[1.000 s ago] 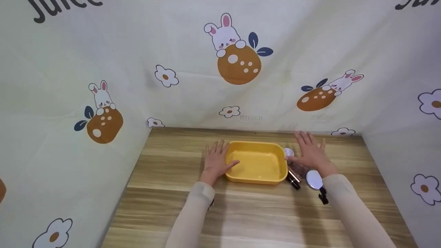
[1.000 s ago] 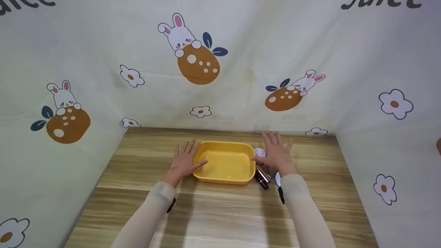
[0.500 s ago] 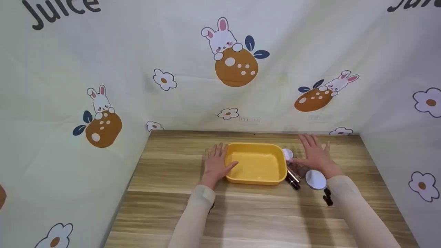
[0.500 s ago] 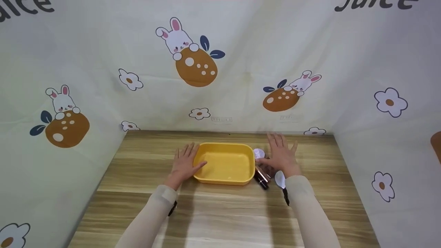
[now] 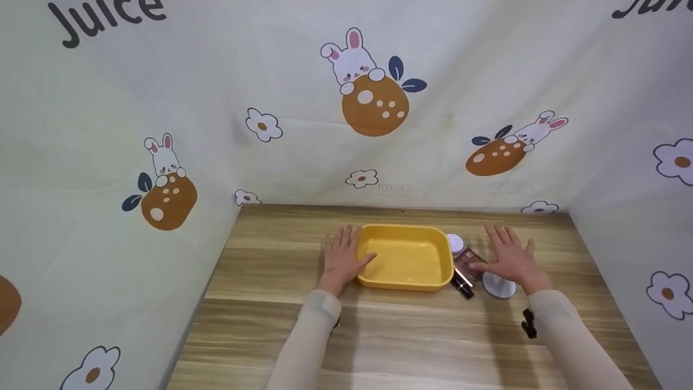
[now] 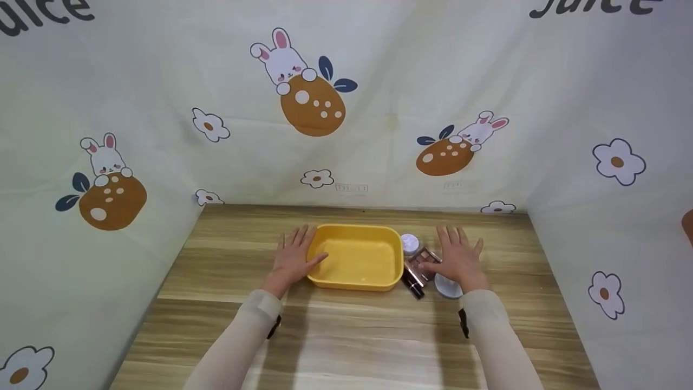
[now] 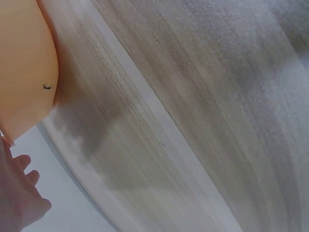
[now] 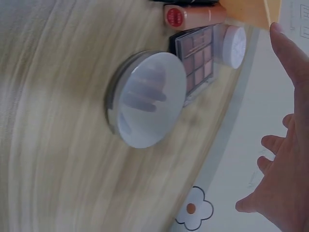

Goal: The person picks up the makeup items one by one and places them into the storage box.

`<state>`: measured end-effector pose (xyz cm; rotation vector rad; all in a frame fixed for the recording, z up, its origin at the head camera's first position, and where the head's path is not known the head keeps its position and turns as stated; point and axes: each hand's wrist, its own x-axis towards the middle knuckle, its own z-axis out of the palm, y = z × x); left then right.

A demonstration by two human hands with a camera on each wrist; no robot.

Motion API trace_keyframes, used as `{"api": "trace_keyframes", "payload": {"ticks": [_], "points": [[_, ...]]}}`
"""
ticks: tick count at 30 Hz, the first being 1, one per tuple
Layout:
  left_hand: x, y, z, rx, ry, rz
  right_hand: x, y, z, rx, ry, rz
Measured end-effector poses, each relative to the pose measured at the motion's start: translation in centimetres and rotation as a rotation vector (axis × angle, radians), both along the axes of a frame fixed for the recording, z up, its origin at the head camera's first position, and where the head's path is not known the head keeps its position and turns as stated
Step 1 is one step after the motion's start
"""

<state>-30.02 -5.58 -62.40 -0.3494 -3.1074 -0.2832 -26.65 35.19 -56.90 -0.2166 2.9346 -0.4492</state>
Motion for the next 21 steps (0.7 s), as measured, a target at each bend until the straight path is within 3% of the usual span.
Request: {"api": "trace_keyframes", "payload": {"ticks": [8, 21], "points": [[-0.1, 0.0, 0.0, 0.052, -0.019, 0.003, 0.9, 0.8, -0.8, 0.013, -0.013, -0.007], [0.0, 0.0, 0.1, 0.034, -0.018, -0.002, 1.0, 1.4, -1.3, 0.021, -0.027, 0.003]]}}
